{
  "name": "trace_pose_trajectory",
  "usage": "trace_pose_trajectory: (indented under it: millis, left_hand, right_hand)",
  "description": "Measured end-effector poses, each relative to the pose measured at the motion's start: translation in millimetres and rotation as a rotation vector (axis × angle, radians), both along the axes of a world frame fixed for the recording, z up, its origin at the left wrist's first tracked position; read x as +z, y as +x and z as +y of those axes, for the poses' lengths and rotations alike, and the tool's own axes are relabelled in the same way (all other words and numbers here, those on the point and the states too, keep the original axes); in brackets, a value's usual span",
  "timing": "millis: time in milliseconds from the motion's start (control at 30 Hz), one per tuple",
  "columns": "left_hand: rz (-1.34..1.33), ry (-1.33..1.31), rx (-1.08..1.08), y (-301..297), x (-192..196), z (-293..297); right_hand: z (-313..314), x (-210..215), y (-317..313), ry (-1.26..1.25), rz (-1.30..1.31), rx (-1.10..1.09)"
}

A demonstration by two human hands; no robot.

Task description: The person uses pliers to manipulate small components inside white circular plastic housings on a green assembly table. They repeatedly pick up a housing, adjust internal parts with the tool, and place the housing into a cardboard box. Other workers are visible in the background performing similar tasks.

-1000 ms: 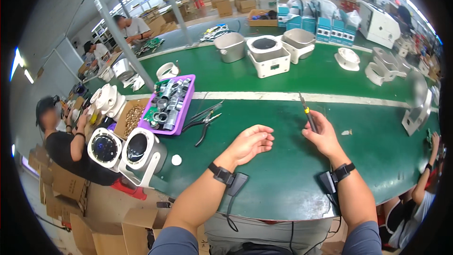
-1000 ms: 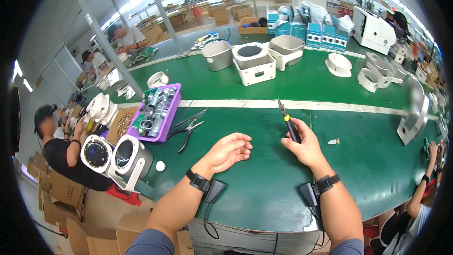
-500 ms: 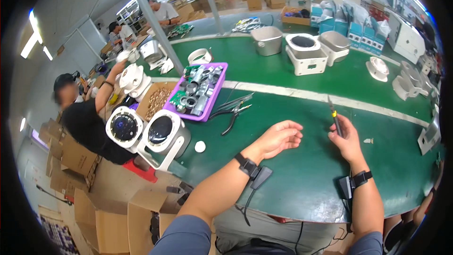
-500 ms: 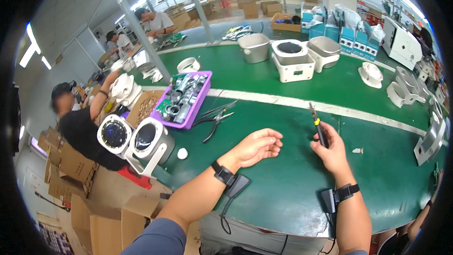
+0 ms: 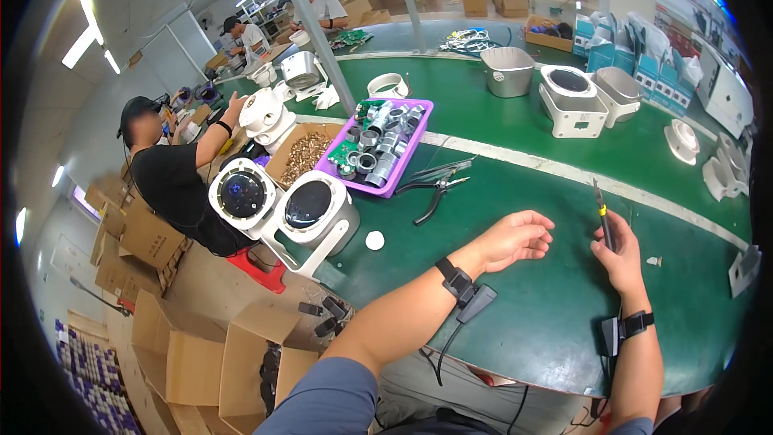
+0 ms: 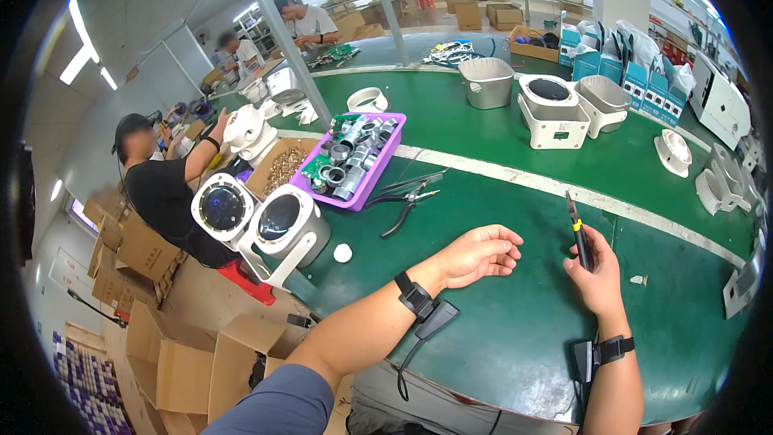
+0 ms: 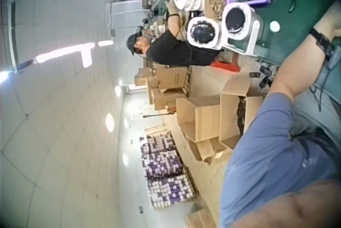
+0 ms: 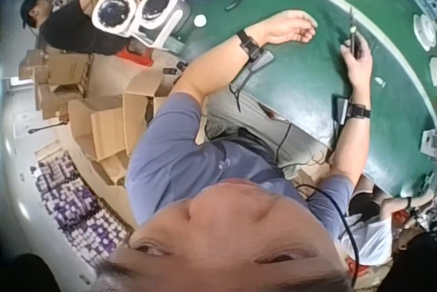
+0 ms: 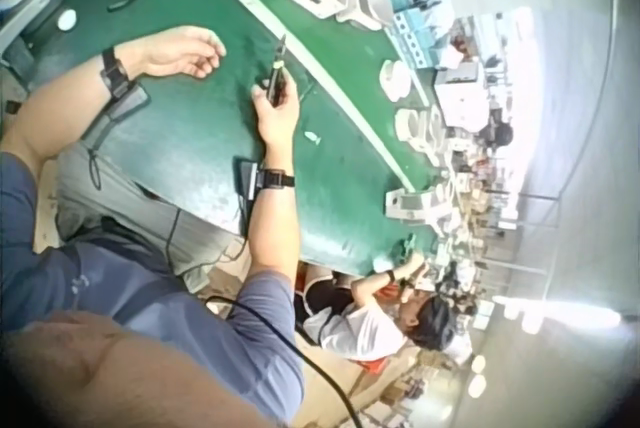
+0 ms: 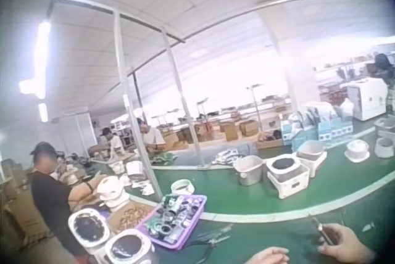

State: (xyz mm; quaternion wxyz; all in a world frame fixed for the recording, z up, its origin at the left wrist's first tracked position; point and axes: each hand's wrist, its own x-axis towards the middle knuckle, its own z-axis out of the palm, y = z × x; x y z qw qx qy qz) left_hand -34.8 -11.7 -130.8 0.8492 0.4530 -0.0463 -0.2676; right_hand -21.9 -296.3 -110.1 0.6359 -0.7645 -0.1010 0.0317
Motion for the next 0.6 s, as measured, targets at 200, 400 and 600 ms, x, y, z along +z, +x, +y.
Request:
trace_pose_trajectory:
  millis: [200, 400, 600]
  left_hand:
    - [0.0, 0.004, 0.001, 0, 1, 1]
    - [-0.003, -0.009, 0.0, 0, 1, -2]
    - [-0.007, -0.002, 0.003, 0, 1, -2]
  right_hand:
    - [3, 4, -1, 0.006, 0.006, 0.01]
    - [-2, 1, 1, 0.0, -0.012, 0.018]
    - [-2, -7, 3, 0.02, -0.037, 0.021]
